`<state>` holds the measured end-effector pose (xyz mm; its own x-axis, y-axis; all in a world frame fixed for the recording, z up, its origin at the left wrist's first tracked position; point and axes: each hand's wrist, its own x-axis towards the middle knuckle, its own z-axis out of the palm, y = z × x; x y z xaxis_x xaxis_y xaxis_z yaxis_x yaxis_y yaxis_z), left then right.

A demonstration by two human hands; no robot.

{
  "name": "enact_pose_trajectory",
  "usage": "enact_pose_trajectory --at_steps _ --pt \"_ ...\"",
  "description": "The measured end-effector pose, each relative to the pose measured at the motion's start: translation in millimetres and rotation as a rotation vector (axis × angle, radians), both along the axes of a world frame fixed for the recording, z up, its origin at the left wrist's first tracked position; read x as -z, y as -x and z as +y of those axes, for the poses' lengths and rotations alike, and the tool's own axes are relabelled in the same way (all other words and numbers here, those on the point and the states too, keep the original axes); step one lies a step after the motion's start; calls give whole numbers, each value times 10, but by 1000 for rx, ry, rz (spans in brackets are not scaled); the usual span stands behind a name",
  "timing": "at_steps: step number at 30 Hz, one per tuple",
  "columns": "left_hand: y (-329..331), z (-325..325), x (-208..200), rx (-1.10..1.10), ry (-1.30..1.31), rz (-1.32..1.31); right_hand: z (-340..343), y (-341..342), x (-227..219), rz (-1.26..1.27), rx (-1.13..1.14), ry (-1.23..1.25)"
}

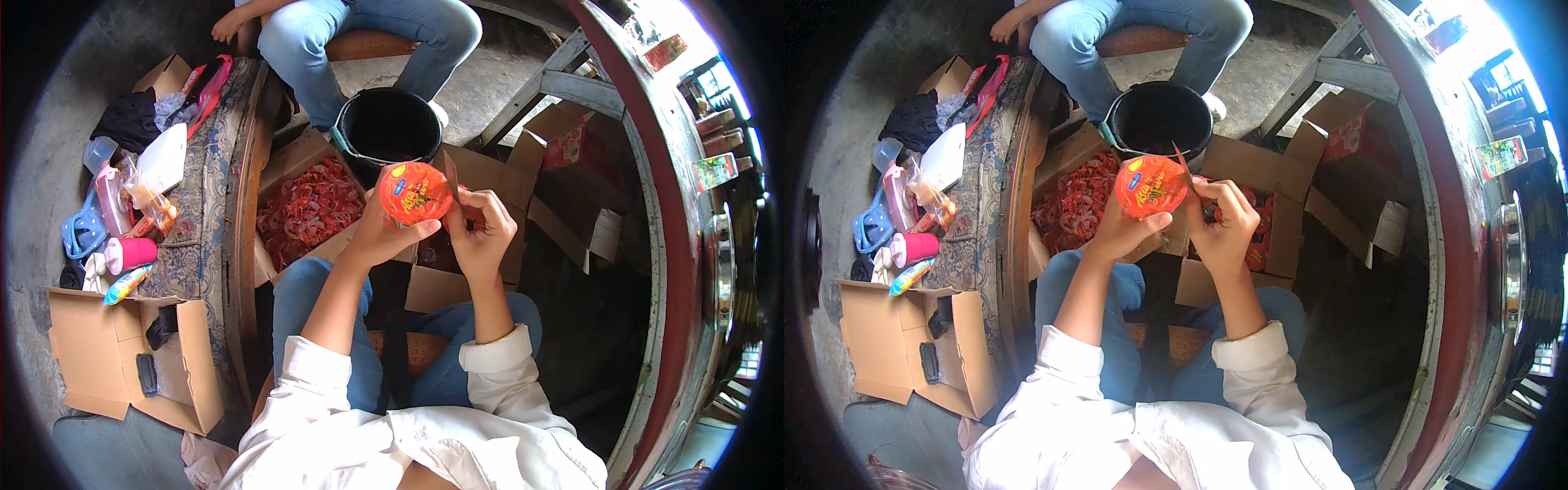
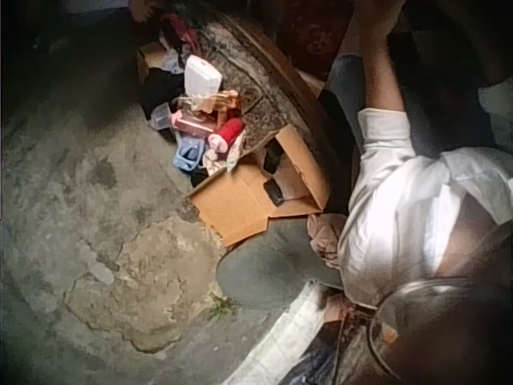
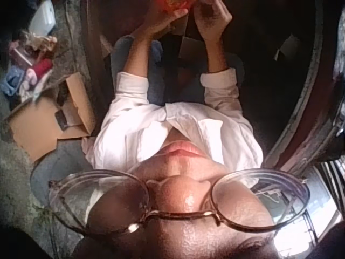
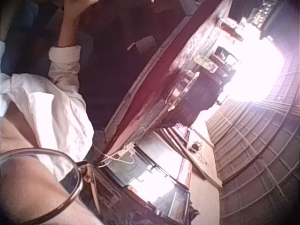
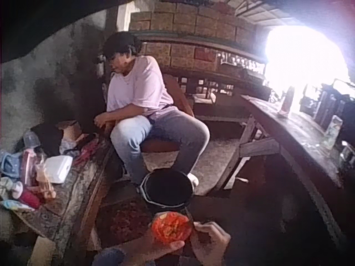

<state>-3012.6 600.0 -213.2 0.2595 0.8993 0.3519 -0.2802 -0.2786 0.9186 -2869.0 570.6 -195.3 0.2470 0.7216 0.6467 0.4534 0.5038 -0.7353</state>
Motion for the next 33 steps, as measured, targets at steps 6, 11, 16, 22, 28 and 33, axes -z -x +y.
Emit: enact_pose_trajectory --at_steps 6,11,16,22,28,33 --pt "46 -3 -45 2 -5 15 -14 7 -38 -108 27 34" --pt "53 -13 -82 40 17 37 -39 37 -53 -79 49 45" --pt "-3 -51 16 96 23 -16 -5 1 -61 -12 -11 30" --pt "64 -40 -29 185 96 1 -16 -16 -57 -3 -43 46" --pt "88 -60 -65 229 156 -19 -24 22 -59 -39 6 9" --pt "98 -60 -20 236 212 -83 -34 48 -52 -8 10 43"
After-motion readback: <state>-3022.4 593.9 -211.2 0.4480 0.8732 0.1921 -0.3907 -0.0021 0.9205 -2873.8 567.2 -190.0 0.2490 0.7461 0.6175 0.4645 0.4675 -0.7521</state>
